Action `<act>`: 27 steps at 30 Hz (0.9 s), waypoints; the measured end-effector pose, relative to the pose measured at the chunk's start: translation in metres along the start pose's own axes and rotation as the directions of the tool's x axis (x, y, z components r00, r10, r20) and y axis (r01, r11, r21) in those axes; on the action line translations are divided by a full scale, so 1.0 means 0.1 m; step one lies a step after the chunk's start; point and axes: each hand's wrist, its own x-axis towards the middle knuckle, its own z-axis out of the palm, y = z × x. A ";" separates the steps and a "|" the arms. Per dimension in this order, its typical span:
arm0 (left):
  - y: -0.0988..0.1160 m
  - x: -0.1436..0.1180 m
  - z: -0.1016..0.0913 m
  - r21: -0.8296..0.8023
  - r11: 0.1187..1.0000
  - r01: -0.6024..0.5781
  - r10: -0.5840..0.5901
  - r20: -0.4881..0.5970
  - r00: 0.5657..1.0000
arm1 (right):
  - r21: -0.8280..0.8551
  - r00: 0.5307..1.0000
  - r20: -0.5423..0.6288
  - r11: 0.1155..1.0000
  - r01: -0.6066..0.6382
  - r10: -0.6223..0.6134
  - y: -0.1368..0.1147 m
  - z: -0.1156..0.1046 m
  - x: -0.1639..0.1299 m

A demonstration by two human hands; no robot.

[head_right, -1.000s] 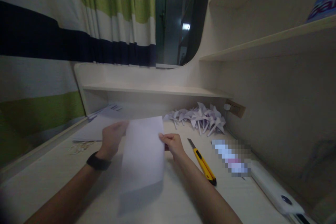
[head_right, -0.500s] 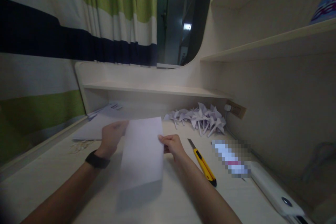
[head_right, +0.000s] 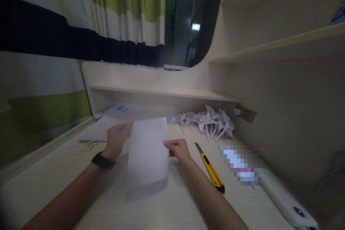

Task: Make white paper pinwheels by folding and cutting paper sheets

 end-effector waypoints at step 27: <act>-0.02 -0.21 0.08 -0.045 0.992 0.121 -0.103 0.294 0.950 | 0.051 0.996 -0.031 0.995 -0.084 0.086 0.14 -0.10 0.11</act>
